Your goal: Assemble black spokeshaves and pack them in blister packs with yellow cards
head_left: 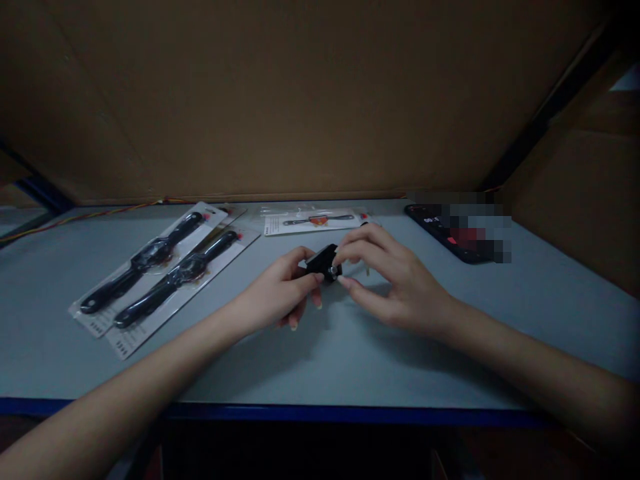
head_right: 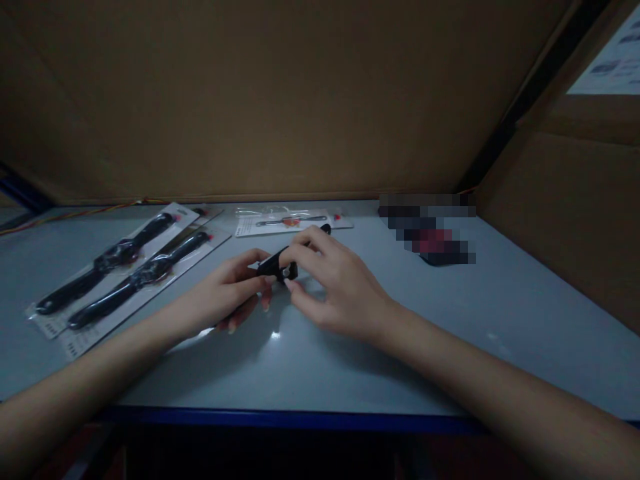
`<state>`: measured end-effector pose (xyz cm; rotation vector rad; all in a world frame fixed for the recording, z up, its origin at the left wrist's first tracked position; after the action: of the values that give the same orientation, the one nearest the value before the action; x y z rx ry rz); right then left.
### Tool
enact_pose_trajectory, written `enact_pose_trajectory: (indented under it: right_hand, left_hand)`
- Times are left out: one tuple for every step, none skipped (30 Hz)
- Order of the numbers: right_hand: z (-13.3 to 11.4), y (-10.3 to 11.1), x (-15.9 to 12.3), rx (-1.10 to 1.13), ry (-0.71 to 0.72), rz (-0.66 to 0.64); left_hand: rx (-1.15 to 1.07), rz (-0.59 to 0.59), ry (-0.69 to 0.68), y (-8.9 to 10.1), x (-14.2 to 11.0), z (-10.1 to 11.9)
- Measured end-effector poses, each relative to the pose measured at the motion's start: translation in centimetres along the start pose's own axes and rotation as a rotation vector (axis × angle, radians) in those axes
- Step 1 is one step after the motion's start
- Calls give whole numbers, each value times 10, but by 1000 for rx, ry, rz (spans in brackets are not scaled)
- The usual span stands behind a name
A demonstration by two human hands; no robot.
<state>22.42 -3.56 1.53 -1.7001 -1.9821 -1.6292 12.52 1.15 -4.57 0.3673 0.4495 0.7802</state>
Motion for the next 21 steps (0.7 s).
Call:
enact_pose_trajectory:
  right_hand:
    - [2, 2, 0, -49, -30, 24]
    - [4, 3, 0, -96, -54, 33]
    - [5, 2, 0, -131, -65, 23]
    - [5, -1, 0, -154, -60, -1]
    - [4, -4, 0, -166, -39, -36]
    - [2, -8, 0, -174, -6, -72]
    - [-1, -10, 0, -180, 32, -101]
    - [-4, -12, -1, -186, 71, -119]
    - [-6, -12, -1, -190, 106, -124]
    - [-9, -11, -1, -185, 132, -114]
    - [-10, -9, -1, -172, 147, -92]
    - [-11, -6, -1, -150, 145, -61]
    - [-10, -3, -1, -128, 125, -30]
    - [-7, 0, -1, -111, 86, -2]
    - [-3, 2, 0, -105, 30, 15]
    - [2, 2, 0, -108, -33, 17]
    - [8, 0, -1, -116, -94, 4]
    - [11, -2, -1, -120, -137, -17]
    - [13, -5, -1, -119, -158, -45]
    - [13, -8, -1, -116, -154, -73]
    - [11, -11, -1, -114, -130, -100]
  left_hand:
    - [1, 3, 6, 0, 0, 0]
    - [1, 3, 11, 0, 0, 0]
    - [1, 4, 13, 0, 0, 0]
    - [2, 4, 13, 0, 0, 0]
    - [3, 5, 13, -1, 0, 0]
    - [6, 7, 12, -1, 0, 0]
    - [8, 6, 9, -1, 0, -1]
    - [7, 3, 6, -1, 1, -1]
    - [5, -2, 1, -2, 1, -1]
    - [1, -8, -3, -2, 1, -1]
    - [-4, -12, -4, -3, 1, -1]
    - [-9, -12, -4, -3, 1, -1]
    - [-13, -10, -2, -3, 0, -1]
    - [-14, -5, 0, -2, 0, 0]
    - [-13, -1, 2, -2, -1, 0]
    - [-7, 1, 3, -2, -1, 0]
    - [1, 2, 3, -2, -1, 1]
    - [11, 1, 2, -2, -1, 1]
    - [22, 0, -1, -2, -1, 1]
    - [33, 2, -5, -2, -1, 1]
    - [43, 3, -11, -2, -1, 1]
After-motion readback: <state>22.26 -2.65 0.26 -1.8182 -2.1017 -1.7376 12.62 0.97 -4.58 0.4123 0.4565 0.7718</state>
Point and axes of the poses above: each hand's wrist, its own x-axis towards the middle knuckle, its own y-axis out of the back of the hand, z = x × y, the point moved 9 cm from there along x, towards the middle knuckle, and after that the axes turned 11 degrees about x, right-handed, at the moved point
